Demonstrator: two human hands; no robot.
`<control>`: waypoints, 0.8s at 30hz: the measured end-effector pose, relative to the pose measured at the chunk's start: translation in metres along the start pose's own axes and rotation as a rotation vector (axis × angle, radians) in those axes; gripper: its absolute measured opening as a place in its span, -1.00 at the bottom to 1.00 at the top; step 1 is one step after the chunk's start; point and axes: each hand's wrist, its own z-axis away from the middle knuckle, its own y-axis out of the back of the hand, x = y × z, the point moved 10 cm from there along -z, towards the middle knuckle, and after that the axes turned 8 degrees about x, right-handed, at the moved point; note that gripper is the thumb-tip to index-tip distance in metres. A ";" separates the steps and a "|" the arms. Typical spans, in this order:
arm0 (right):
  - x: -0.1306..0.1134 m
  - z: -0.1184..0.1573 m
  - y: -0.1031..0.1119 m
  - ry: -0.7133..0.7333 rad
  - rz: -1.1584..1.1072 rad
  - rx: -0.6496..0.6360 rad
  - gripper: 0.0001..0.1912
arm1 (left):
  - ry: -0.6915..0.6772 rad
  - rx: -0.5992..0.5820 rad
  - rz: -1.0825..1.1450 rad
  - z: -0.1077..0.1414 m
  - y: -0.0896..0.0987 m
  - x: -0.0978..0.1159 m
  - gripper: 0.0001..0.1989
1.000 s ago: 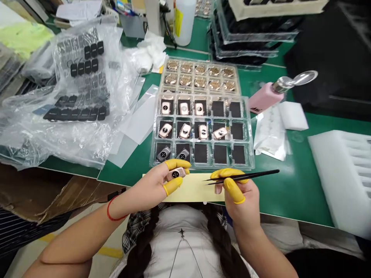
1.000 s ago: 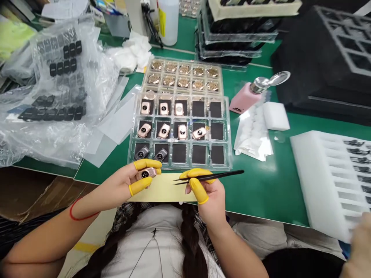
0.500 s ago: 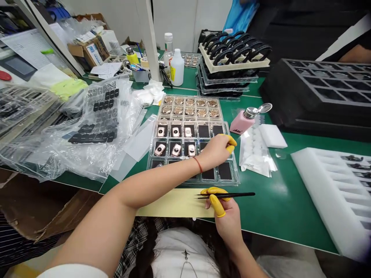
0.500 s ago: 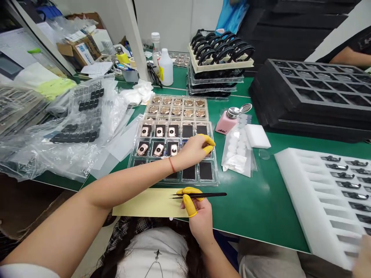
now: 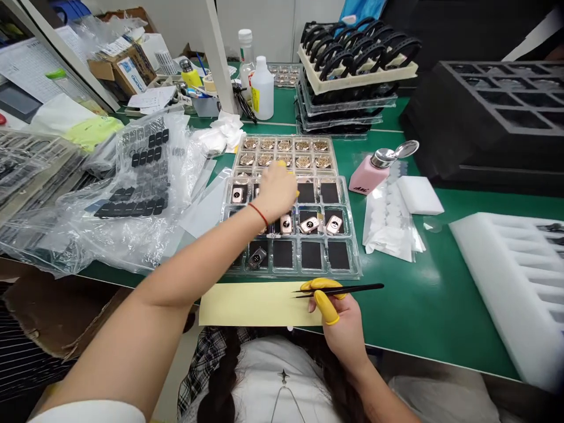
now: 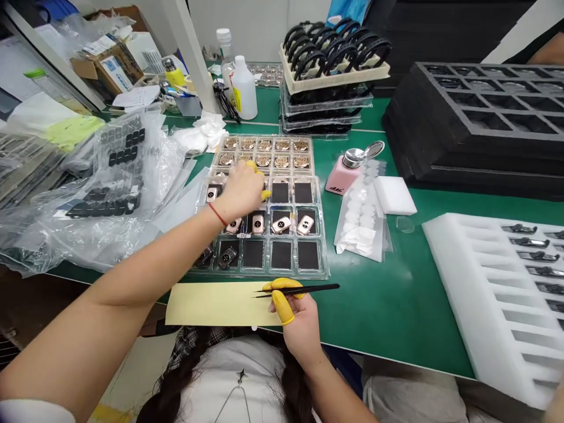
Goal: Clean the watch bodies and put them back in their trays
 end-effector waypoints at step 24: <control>-0.009 0.003 -0.051 -0.091 0.283 -0.247 -0.80 | 0.295 -0.384 1.324 0.164 0.005 -0.023 -0.65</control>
